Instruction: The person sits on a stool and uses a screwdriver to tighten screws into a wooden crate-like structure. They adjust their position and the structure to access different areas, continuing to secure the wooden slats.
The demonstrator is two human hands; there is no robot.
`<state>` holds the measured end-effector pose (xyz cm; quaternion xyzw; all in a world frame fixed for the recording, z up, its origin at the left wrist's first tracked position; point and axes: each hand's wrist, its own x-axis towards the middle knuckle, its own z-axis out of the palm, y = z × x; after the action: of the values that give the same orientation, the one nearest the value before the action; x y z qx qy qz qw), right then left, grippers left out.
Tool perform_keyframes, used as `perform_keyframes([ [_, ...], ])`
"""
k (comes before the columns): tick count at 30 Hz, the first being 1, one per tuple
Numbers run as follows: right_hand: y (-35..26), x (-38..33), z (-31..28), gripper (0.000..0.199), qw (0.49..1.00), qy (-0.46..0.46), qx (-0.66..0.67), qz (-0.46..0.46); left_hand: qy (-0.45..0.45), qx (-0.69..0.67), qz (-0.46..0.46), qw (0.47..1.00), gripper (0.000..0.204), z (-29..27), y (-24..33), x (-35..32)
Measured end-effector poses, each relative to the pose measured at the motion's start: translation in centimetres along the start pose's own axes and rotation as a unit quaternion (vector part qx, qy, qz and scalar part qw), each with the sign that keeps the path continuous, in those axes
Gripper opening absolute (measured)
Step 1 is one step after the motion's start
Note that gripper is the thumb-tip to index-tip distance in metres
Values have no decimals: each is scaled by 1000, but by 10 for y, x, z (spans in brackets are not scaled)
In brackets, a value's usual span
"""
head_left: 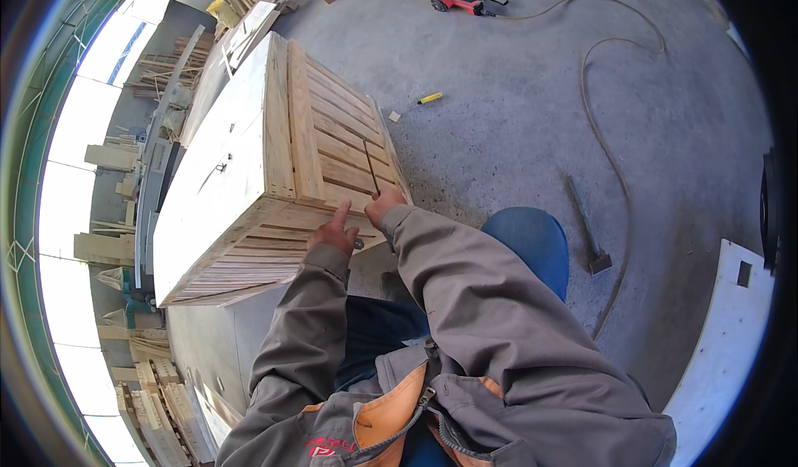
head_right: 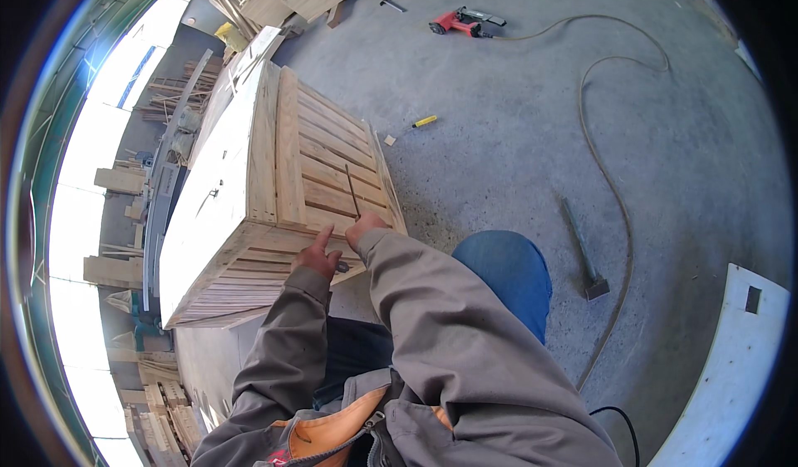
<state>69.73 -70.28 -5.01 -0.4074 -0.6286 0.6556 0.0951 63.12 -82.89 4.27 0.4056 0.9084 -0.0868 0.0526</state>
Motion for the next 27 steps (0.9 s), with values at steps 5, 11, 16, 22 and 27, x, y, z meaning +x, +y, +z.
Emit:
perform_keyframes([
  [5, 0, 1, -2, 37, 1000, 1, 2, 7, -19, -1, -6, 1000, 66, -6, 7, -1],
  [11, 1, 2, -1, 37, 1000, -4, 3, 1, -51, 7, -15, 999, 65, -11, 10, -1],
  [16, 1, 3, 0, 38, 1000, -6, -5, -6, -43, 0, -7, 999, 64, -9, 7, 0],
  [22, 3, 3, 2, 37, 1000, 8, 2, -8, 3, -7, 8, 1000, 64, -6, 8, -1],
  [27, -1, 0, -2, 36, 1000, -1, -6, 1, -4, -3, 5, 1000, 64, -6, 7, 0],
])
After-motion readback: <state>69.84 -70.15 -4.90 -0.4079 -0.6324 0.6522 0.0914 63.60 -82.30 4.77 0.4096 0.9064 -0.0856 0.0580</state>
